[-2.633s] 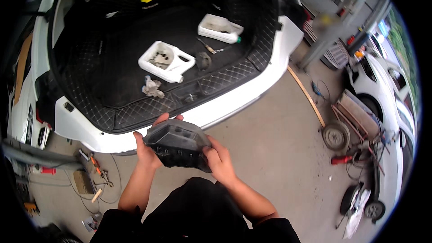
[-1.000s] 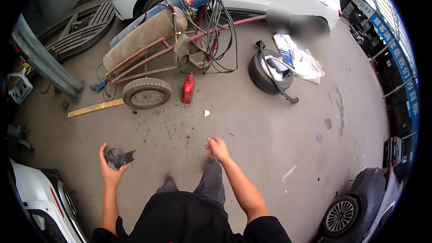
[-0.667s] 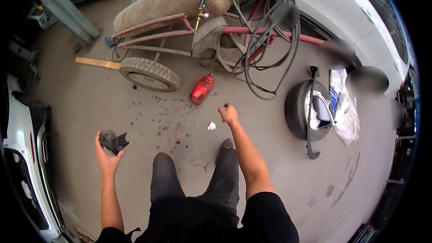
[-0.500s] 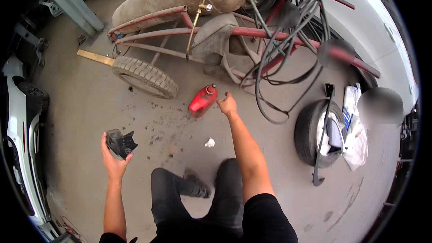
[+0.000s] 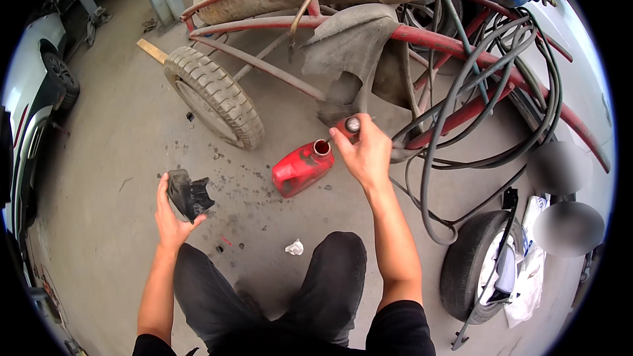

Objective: The person works on the rear of a white SUV in a garage, using a screwdriver to remove fasteners from the trunk lid, then uses a red propane torch to heat a black plastic trim piece. They repeatedly fit and remove the trim and a white plastic cover on the trunk lid, then retrieve a long black trim from the rear passenger area.

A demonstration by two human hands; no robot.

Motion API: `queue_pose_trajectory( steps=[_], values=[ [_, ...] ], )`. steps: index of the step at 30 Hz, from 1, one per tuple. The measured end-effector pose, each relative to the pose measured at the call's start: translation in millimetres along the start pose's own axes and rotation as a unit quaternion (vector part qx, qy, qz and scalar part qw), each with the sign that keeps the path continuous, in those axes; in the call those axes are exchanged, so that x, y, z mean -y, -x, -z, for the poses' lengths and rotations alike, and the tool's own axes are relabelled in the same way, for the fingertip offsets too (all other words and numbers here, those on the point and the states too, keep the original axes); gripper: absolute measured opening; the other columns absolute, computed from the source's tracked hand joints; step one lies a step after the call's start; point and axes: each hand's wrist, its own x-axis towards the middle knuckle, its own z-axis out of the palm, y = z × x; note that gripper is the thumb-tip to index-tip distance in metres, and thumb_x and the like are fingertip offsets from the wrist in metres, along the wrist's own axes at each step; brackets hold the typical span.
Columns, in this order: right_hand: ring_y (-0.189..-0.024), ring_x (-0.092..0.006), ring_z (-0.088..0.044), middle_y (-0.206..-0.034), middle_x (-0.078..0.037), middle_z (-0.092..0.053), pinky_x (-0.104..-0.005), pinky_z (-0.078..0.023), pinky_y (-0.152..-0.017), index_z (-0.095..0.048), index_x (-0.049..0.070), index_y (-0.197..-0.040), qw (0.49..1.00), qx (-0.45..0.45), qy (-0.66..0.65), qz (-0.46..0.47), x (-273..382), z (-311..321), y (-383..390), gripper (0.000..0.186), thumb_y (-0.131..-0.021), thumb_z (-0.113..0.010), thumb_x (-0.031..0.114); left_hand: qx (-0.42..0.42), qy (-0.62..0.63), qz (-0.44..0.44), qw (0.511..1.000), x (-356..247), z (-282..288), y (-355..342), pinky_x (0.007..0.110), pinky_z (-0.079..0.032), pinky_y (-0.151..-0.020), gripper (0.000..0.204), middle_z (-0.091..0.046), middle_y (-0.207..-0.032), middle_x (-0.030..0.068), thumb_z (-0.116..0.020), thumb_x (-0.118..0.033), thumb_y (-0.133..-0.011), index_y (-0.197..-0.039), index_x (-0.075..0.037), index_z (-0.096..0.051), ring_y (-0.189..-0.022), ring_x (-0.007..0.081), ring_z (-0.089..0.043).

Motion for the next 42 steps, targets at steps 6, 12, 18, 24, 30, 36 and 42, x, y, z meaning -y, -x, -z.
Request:
queue_pose_trajectory(
  steps=[6,12,18,24,30,36,42],
  values=[
    [-0.058,-0.0158,-0.062,-0.074,-0.008,-0.066,-0.028,-0.05,-0.057,-0.058,0.002,-0.09,0.999,-0.018,-0.037,0.019,36,52,15,0.031,-0.076,-0.079,0.02,-0.009,0.007,-0.019,1.0,-21,13,-12,0.046,-0.041,-0.103,0.119,-0.039,-0.143,0.0227,-0.091,-0.041,-0.049,-0.14,0.002,-0.026,-0.127,0.042,-0.044],
    [-0.065,-0.0181,-0.066,-0.077,-0.01,-0.067,-0.0283,-0.052,-0.06,-0.059,0.001,-0.094,0.998,-0.052,-0.019,0.036,37,72,31,0.031,-0.076,-0.079,0.018,-0.008,0.029,-0.039,0.999,-23,9,-7,0.047,-0.041,-0.103,0.119,-0.038,-0.144,0.0236,-0.091,-0.039,-0.048,-0.139,0.001,-0.026,-0.128,0.0418,-0.044],
    [-0.066,-0.0179,-0.067,-0.08,-0.011,-0.069,-0.028,-0.052,-0.061,-0.059,0.001,-0.095,0.998,-0.049,-0.007,0.043,26,74,35,0.031,-0.077,-0.079,0.017,-0.008,0.034,-0.031,0.999,-15,12,-3,0.045,-0.041,-0.104,0.119,-0.035,-0.145,0.0243,-0.093,-0.036,-0.046,-0.138,-0.001,-0.026,-0.129,0.0422,-0.043],
    [-0.066,-0.0141,-0.066,-0.079,-0.01,-0.069,-0.0262,-0.051,-0.06,-0.059,0.0,-0.1,0.995,-0.078,0.006,0.058,21,72,58,0.028,-0.08,-0.075,0.011,-0.013,0.057,-0.064,0.996,-21,14,-1,0.043,-0.044,-0.102,0.118,-0.036,-0.145,0.0242,-0.092,-0.038,-0.049,-0.138,0.0,-0.025,-0.13,0.0412,-0.042],
    [-0.068,-0.01,-0.059,-0.078,-0.007,-0.066,-0.0231,-0.049,-0.065,-0.058,-0.002,-0.101,0.993,-0.111,-0.024,0.04,25,77,67,0.026,-0.083,-0.073,0.011,-0.013,0.052,-0.058,0.997,-11,17,-3,0.043,-0.047,-0.1,0.117,-0.036,-0.144,0.0238,-0.092,-0.037,-0.051,-0.139,-0.001,-0.024,-0.129,0.0406,-0.043],
    [-0.07,-0.0074,-0.056,-0.081,-0.003,-0.064,-0.0211,-0.046,-0.062,-0.059,-0.003,-0.101,0.984,-0.147,-0.086,-0.052,33,96,84,0.026,-0.088,-0.07,0.017,-0.025,0.056,-0.063,0.996,-16,15,4,0.043,-0.045,-0.101,0.115,-0.036,-0.144,0.0253,-0.092,-0.035,-0.052,-0.139,-0.001,-0.024,-0.13,0.0409,-0.043],
    [-0.069,-0.0078,-0.059,-0.084,-0.004,-0.063,-0.0195,-0.042,-0.053,-0.059,0.0,-0.101,0.974,-0.177,-0.124,-0.075,31,97,97,0.031,-0.089,-0.068,0.027,-0.022,0.038,-0.098,0.994,-11,11,8,0.043,-0.045,-0.101,0.114,-0.036,-0.143,0.0262,-0.092,-0.03,-0.053,-0.139,-0.002,-0.024,-0.13,0.0412,-0.042]
  ],
)
